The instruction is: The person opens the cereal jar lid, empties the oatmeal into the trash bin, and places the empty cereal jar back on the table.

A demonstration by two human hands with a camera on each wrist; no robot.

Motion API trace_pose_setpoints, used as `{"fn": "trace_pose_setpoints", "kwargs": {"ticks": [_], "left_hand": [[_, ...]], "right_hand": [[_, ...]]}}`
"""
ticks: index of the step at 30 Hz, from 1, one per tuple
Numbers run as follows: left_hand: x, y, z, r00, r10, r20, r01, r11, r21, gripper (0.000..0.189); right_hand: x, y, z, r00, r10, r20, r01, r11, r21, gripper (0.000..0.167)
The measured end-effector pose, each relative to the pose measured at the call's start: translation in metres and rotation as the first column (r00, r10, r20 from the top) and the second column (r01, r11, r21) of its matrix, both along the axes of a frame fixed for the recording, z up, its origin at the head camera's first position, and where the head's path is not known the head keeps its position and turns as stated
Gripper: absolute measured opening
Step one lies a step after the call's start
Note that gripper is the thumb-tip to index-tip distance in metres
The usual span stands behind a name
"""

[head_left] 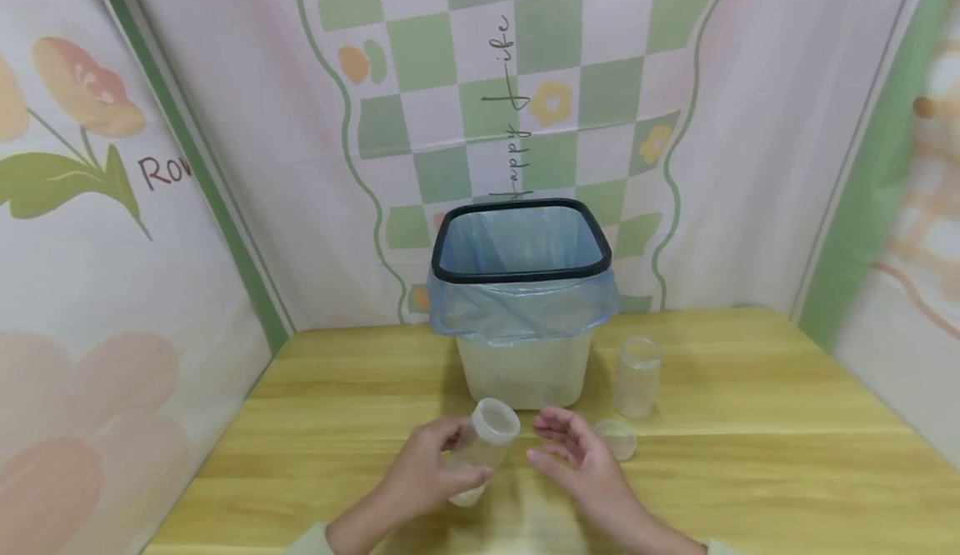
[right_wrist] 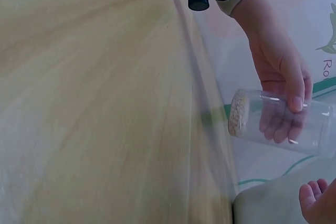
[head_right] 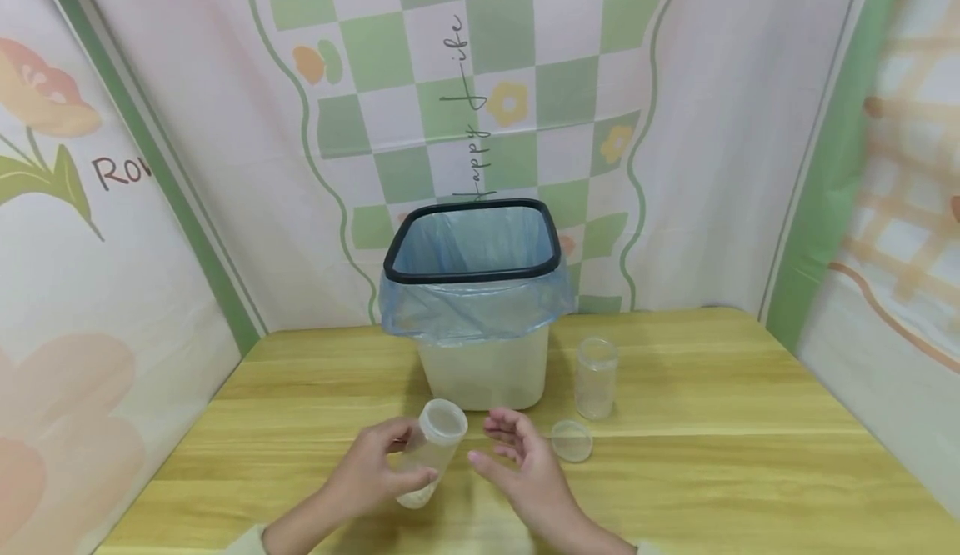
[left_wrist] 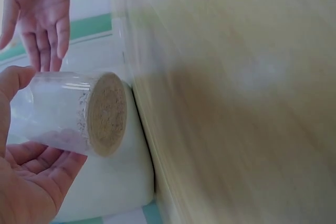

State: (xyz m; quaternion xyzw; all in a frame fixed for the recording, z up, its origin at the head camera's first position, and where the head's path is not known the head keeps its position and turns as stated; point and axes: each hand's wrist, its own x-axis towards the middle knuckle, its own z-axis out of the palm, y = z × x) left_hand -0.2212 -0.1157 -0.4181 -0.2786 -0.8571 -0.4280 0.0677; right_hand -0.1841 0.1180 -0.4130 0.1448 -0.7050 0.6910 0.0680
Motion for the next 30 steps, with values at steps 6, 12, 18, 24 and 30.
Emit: {"fn": "trace_pose_setpoints", "kwargs": {"ticks": [6, 12, 18, 24, 30], "left_hand": [[0.001, 0.007, -0.002, 0.998, -0.021, -0.062, 0.02, 1.0, -0.012, 0.051], [0.003, 0.013, -0.004, 0.99, -0.038, -0.135, 0.035, 0.999, -0.028, 0.049], [0.006, 0.019, -0.006, 0.977, -0.013, -0.213, -0.001, 0.998, -0.065, 0.049], [0.009, 0.024, -0.009, 0.963, -0.005, -0.269, -0.009, 0.999, -0.048, 0.051], [0.012, 0.027, -0.012, 0.959, 0.013, -0.284, -0.025, 0.999, -0.039, 0.052]], "right_hand": [[0.001, -0.01, 0.001, 0.999, -0.02, 0.044, 0.023, 0.997, -0.068, 0.052], [0.002, -0.018, 0.0, 0.991, -0.041, 0.124, 0.057, 0.989, -0.134, 0.051], [0.004, -0.023, 0.0, 0.988, -0.043, 0.151, 0.067, 0.986, -0.154, 0.052], [0.006, -0.026, 0.0, 0.983, -0.065, 0.175, 0.093, 0.983, -0.159, 0.051], [0.008, -0.03, -0.002, 0.973, -0.075, 0.22, 0.109, 0.983, -0.148, 0.053]]}}
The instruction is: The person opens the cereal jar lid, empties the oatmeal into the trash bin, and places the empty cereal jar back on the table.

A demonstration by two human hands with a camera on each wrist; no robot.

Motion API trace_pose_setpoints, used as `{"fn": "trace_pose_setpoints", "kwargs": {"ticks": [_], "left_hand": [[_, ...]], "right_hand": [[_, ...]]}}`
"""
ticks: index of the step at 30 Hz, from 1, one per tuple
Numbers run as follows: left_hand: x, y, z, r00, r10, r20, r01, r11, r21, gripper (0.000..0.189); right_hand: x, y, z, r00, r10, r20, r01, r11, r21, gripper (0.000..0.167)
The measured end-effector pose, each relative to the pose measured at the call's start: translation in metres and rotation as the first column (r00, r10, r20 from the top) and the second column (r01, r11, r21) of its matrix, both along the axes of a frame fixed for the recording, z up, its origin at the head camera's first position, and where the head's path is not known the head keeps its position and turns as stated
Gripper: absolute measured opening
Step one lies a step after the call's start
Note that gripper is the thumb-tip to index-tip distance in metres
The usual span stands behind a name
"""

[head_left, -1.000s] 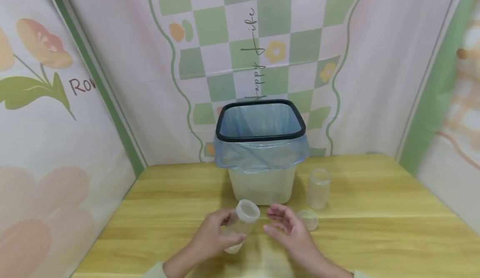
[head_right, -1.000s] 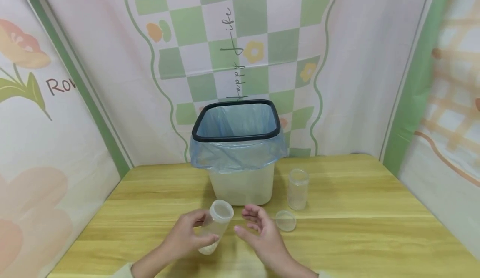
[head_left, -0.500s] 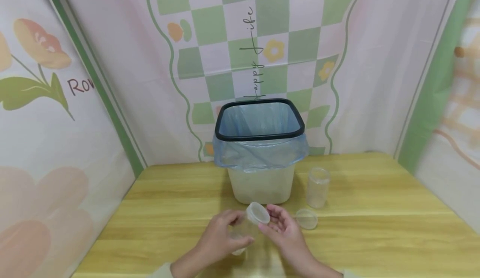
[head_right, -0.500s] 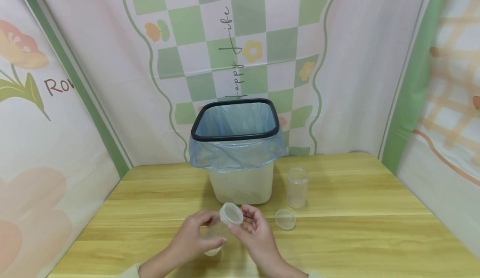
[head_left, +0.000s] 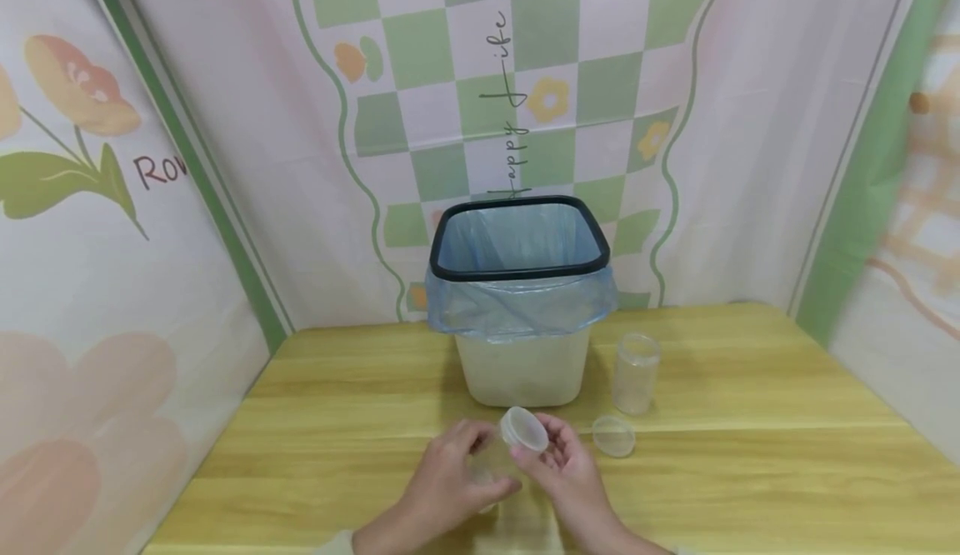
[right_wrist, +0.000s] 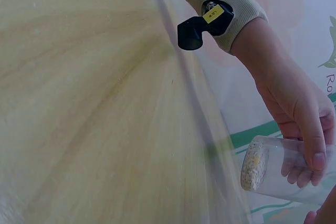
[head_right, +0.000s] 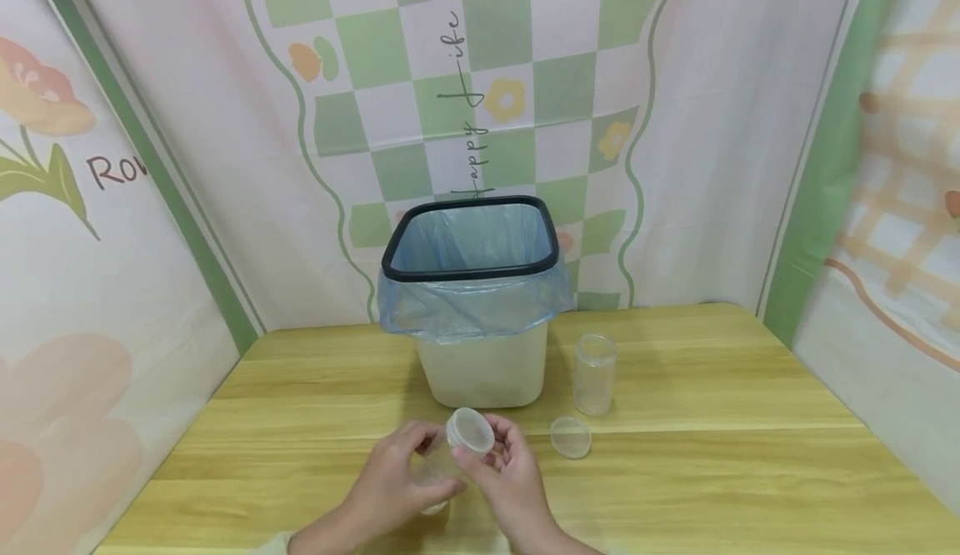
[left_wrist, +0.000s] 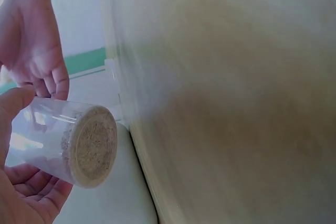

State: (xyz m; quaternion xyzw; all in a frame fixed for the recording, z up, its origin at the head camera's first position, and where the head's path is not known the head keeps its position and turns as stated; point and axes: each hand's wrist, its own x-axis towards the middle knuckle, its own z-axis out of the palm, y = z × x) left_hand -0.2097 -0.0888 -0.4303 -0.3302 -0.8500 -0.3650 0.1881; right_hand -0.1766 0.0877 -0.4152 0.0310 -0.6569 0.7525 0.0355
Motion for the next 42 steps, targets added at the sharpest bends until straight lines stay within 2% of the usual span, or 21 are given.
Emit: {"fn": "trace_pose_setpoints", "kwargs": {"ticks": [8, 11, 17, 22, 25, 29, 35, 38, 41, 42], "left_hand": [[0.004, 0.004, 0.0, 0.998, 0.057, -0.015, -0.058, 0.998, -0.035, 0.052], [0.005, 0.004, 0.0, 0.998, 0.059, -0.011, -0.06, 0.997, -0.042, 0.052], [0.005, 0.003, 0.001, 0.999, 0.032, 0.01, -0.032, 0.999, -0.016, 0.049], [0.002, 0.0, 0.003, 0.994, -0.043, 0.102, 0.04, 0.999, 0.029, 0.046], [-0.001, -0.002, 0.003, 0.976, -0.124, 0.179, 0.112, 0.991, 0.078, 0.042], [-0.006, -0.003, 0.004, 0.938, -0.22, 0.269, 0.187, 0.972, 0.145, 0.037], [-0.007, -0.004, 0.005, 0.878, -0.287, 0.384, 0.222, 0.953, 0.204, 0.035], [-0.007, -0.004, 0.005, 0.865, -0.295, 0.406, 0.227, 0.951, 0.208, 0.037], [-0.007, -0.004, 0.005, 0.864, -0.291, 0.41, 0.226, 0.953, 0.201, 0.039], [-0.007, -0.004, 0.005, 0.869, -0.282, 0.408, 0.219, 0.956, 0.193, 0.039]], "right_hand": [[0.001, -0.004, -0.001, 1.0, -0.005, 0.018, 0.005, 1.0, 0.001, 0.054], [0.002, -0.004, 0.0, 1.0, -0.006, 0.025, 0.006, 1.0, 0.0, 0.053], [0.0, -0.001, 0.001, 1.0, 0.016, -0.014, -0.016, 1.0, -0.002, 0.049], [-0.005, 0.012, 0.001, 0.991, 0.102, -0.083, -0.097, 0.993, 0.064, 0.044], [-0.01, 0.021, 0.002, 0.972, 0.192, -0.136, -0.175, 0.976, 0.129, 0.045], [-0.017, 0.031, 0.004, 0.933, 0.314, -0.178, -0.29, 0.945, 0.151, 0.048], [-0.022, 0.04, 0.005, 0.865, 0.461, -0.196, -0.448, 0.887, 0.108, 0.049], [-0.023, 0.043, 0.005, 0.843, 0.497, -0.204, -0.486, 0.868, 0.107, 0.049], [-0.023, 0.043, 0.005, 0.836, 0.51, -0.201, -0.498, 0.86, 0.113, 0.05], [-0.023, 0.043, 0.005, 0.838, 0.507, -0.2, -0.494, 0.862, 0.114, 0.052]]}}
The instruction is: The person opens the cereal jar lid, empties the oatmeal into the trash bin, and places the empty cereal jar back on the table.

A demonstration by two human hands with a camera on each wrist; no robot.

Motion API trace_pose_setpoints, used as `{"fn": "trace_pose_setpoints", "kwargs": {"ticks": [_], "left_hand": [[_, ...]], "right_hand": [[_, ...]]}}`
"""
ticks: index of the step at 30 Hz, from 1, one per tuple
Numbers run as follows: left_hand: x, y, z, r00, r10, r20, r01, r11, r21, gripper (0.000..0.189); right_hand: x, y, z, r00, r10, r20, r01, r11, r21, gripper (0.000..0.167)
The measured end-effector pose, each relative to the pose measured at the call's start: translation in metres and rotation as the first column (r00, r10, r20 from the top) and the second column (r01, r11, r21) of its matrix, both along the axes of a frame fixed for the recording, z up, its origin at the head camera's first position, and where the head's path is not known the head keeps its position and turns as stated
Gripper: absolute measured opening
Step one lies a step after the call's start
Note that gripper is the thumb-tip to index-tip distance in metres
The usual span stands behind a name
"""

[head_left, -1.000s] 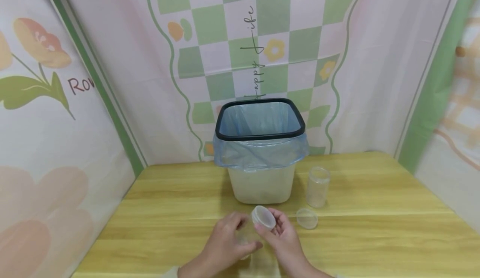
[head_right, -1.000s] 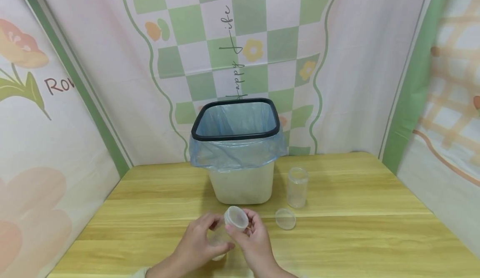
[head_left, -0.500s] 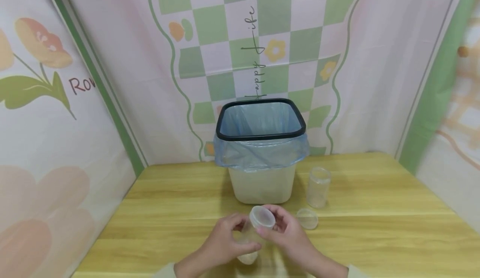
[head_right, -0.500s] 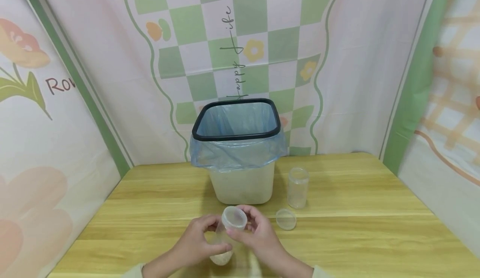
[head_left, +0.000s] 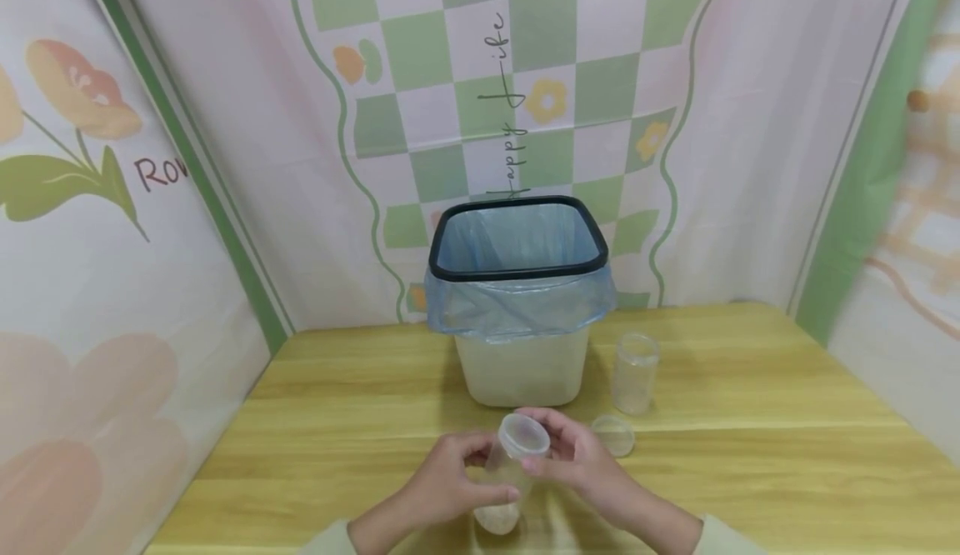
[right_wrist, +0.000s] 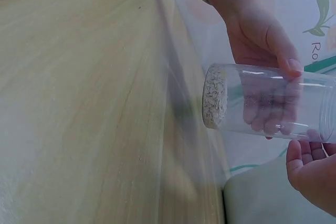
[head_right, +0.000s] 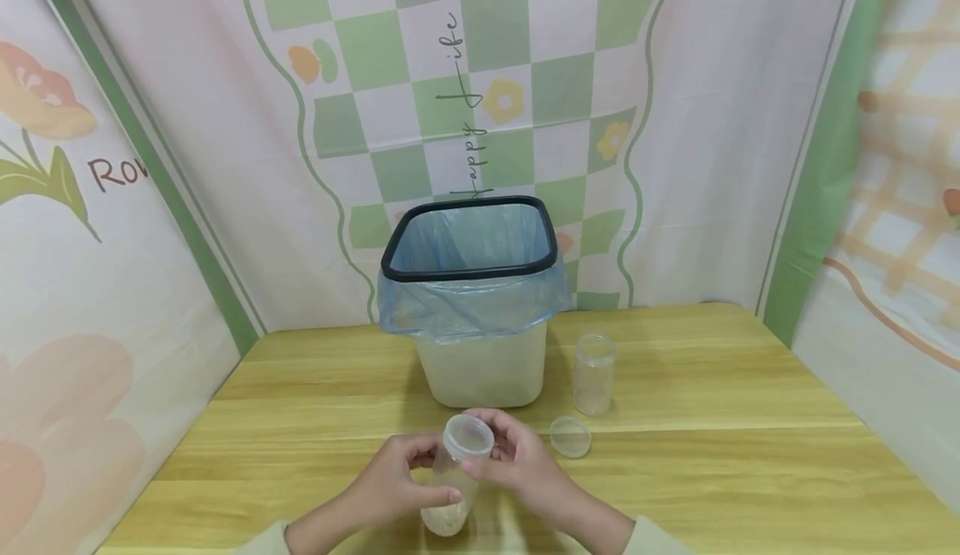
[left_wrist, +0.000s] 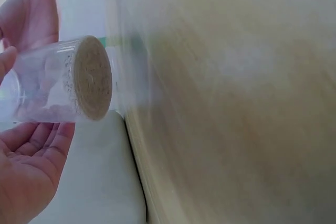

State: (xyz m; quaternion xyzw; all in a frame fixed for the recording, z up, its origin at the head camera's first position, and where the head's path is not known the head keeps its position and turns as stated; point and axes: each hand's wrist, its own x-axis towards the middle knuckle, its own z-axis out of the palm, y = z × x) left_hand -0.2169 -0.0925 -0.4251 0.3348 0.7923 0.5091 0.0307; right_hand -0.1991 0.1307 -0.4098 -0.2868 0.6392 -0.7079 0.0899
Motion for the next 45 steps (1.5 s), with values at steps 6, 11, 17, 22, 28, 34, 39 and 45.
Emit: {"fn": "trace_pose_setpoints", "kwargs": {"ticks": [6, 11, 17, 22, 28, 34, 39, 45], "left_hand": [[0.003, 0.003, 0.002, 0.991, 0.094, -0.098, -0.097, 0.995, -0.025, 0.047], [0.009, 0.009, 0.003, 0.934, 0.218, -0.283, -0.232, 0.973, -0.017, 0.049], [0.015, 0.016, 0.002, 0.832, 0.314, -0.457, -0.348, 0.937, 0.009, 0.047], [0.016, 0.017, 0.002, 0.819, 0.339, -0.463, -0.394, 0.919, -0.024, 0.051], [0.017, 0.016, -0.001, 0.836, 0.35, -0.423, -0.413, 0.908, -0.064, 0.055], [0.017, 0.015, -0.003, 0.837, 0.334, -0.433, -0.399, 0.915, -0.066, 0.053], [0.016, 0.011, -0.001, 0.839, 0.299, -0.454, -0.36, 0.931, -0.052, 0.05], [0.012, 0.004, 0.004, 0.901, 0.2, -0.386, -0.23, 0.973, -0.033, 0.042]], "right_hand": [[0.005, -0.01, 0.0, 0.99, -0.144, 0.0, 0.144, 0.989, -0.028, 0.063], [0.013, -0.025, -0.003, 0.933, -0.342, 0.11, 0.352, 0.931, -0.093, 0.059], [0.021, -0.041, -0.003, 0.85, -0.48, 0.219, 0.507, 0.857, -0.089, 0.058], [0.025, -0.05, -0.003, 0.81, -0.539, 0.232, 0.559, 0.829, -0.027, 0.06], [0.025, -0.054, -0.003, 0.791, -0.553, 0.263, 0.58, 0.814, -0.03, 0.059], [0.024, -0.052, -0.004, 0.806, -0.529, 0.266, 0.555, 0.832, -0.027, 0.058], [0.021, -0.046, -0.003, 0.844, -0.481, 0.24, 0.507, 0.86, -0.06, 0.054], [0.017, -0.032, 0.0, 0.916, -0.357, 0.183, 0.378, 0.92, -0.099, 0.053]]}}
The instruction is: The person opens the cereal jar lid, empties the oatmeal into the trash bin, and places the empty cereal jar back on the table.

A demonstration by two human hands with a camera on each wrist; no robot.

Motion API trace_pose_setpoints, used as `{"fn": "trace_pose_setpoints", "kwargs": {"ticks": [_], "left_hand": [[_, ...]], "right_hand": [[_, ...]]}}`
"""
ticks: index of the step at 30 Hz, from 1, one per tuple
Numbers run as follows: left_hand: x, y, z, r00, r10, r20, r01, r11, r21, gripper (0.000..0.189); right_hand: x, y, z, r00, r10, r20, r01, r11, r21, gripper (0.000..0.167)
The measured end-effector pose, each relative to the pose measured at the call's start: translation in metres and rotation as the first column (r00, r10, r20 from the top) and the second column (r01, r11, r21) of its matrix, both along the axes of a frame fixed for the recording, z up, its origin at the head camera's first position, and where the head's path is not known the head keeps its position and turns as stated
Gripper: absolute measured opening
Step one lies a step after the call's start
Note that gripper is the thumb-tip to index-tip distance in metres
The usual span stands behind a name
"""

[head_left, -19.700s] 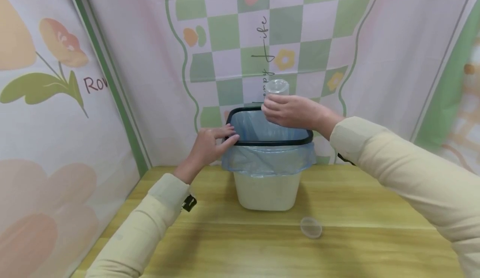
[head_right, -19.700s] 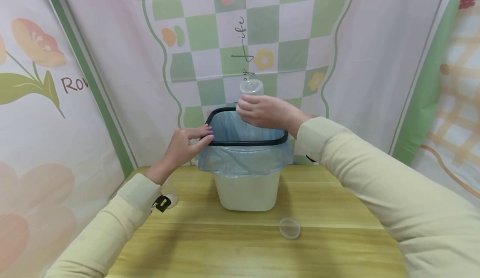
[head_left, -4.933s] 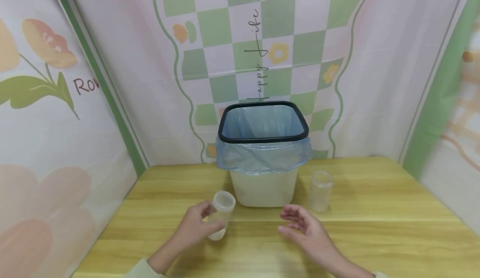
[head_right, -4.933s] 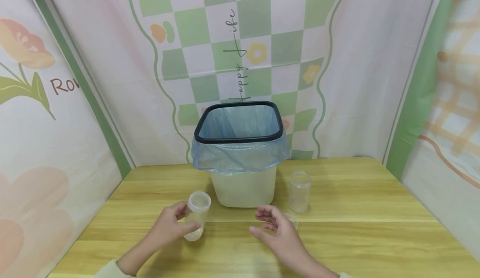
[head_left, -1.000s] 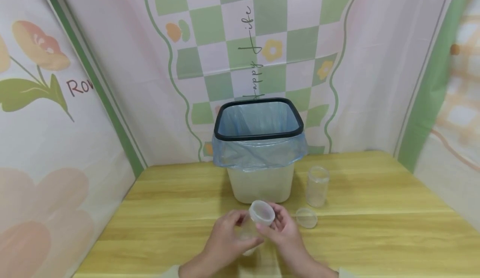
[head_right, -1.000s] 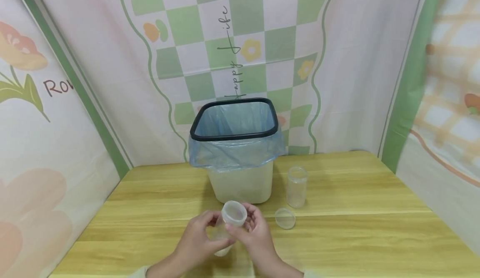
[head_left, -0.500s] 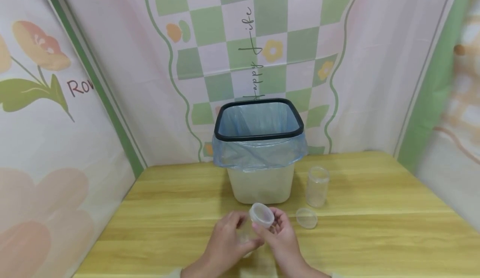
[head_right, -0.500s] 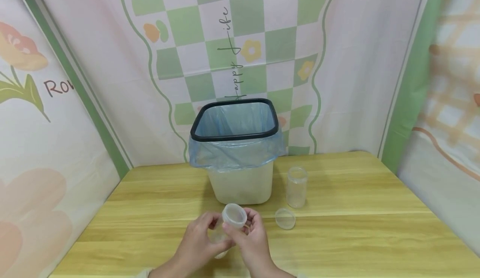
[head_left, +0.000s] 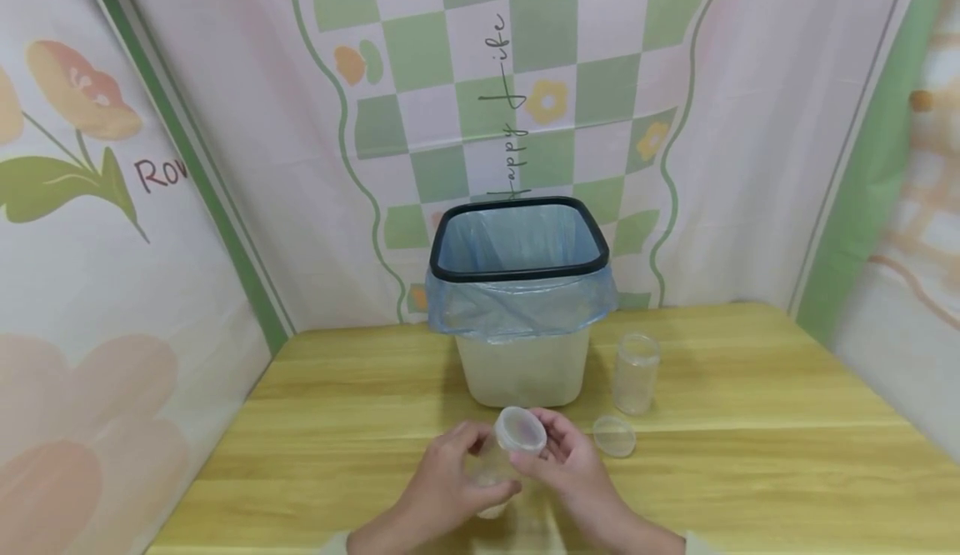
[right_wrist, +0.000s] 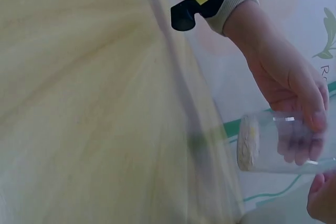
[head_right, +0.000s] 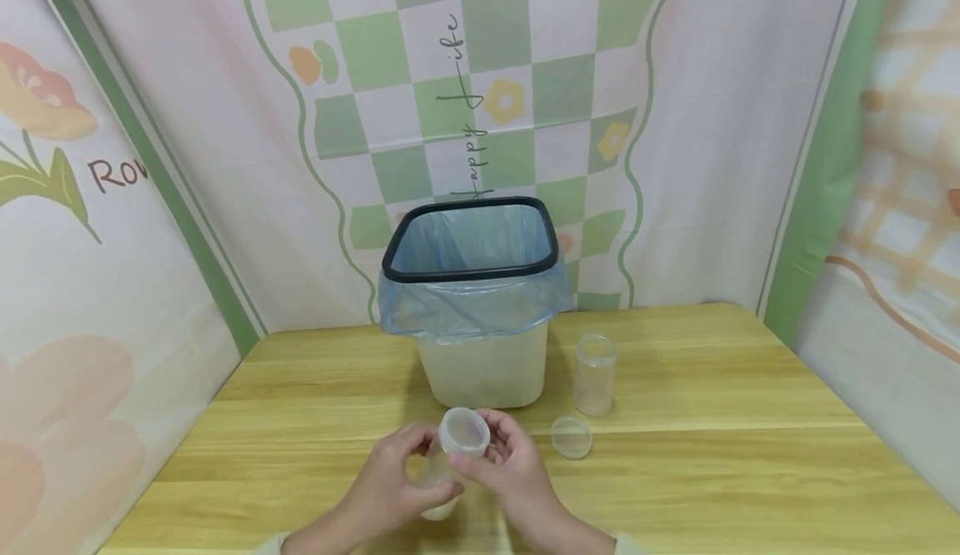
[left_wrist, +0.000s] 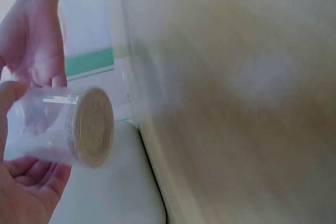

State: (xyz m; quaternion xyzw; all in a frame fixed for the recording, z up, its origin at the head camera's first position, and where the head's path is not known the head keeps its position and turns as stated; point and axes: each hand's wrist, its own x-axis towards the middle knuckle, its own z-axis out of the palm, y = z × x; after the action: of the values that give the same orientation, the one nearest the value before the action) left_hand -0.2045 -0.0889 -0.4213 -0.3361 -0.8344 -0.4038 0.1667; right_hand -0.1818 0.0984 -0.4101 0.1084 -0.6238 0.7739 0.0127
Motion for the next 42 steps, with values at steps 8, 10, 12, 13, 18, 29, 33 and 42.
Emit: {"fn": "trace_pose_setpoints", "kwargs": {"ticks": [8, 10, 12, 13, 18, 29, 33, 42], "left_hand": [[-0.009, -0.01, 0.002, 0.932, -0.239, 0.274, 0.216, 0.97, 0.111, 0.034], [-0.012, -0.012, 0.002, 0.91, -0.271, 0.314, 0.244, 0.962, 0.124, 0.034], [-0.014, -0.013, 0.001, 0.898, -0.287, 0.334, 0.261, 0.958, 0.123, 0.033], [-0.015, -0.013, 0.001, 0.893, -0.294, 0.342, 0.267, 0.956, 0.125, 0.033], [-0.016, -0.014, -0.001, 0.893, -0.294, 0.341, 0.27, 0.956, 0.119, 0.031], [-0.008, -0.006, 0.001, 0.979, -0.12, 0.162, 0.11, 0.992, 0.07, 0.04], [-0.003, -0.001, 0.001, 0.993, -0.041, 0.112, 0.034, 0.997, 0.072, 0.042], [0.005, 0.01, -0.005, 0.995, 0.092, 0.031, -0.093, 0.995, 0.028, 0.042]], "right_hand": [[-0.009, 0.02, -0.005, 0.948, 0.295, -0.116, -0.293, 0.955, 0.038, 0.052], [-0.01, 0.024, -0.006, 0.926, 0.355, -0.126, -0.353, 0.935, 0.035, 0.05], [-0.011, 0.026, -0.008, 0.909, 0.394, -0.137, -0.392, 0.919, 0.037, 0.05], [-0.011, 0.026, -0.008, 0.903, 0.407, -0.136, -0.406, 0.913, 0.037, 0.05], [-0.012, 0.027, -0.009, 0.892, 0.432, -0.13, -0.433, 0.901, 0.025, 0.055], [0.0, 0.01, -0.001, 0.998, 0.065, -0.026, -0.065, 0.998, 0.019, 0.066], [0.006, -0.001, 0.001, 0.996, -0.088, 0.02, 0.088, 0.996, -0.007, 0.059], [0.012, -0.018, 0.001, 0.978, -0.177, 0.114, 0.178, 0.984, 0.0, 0.062]]}}
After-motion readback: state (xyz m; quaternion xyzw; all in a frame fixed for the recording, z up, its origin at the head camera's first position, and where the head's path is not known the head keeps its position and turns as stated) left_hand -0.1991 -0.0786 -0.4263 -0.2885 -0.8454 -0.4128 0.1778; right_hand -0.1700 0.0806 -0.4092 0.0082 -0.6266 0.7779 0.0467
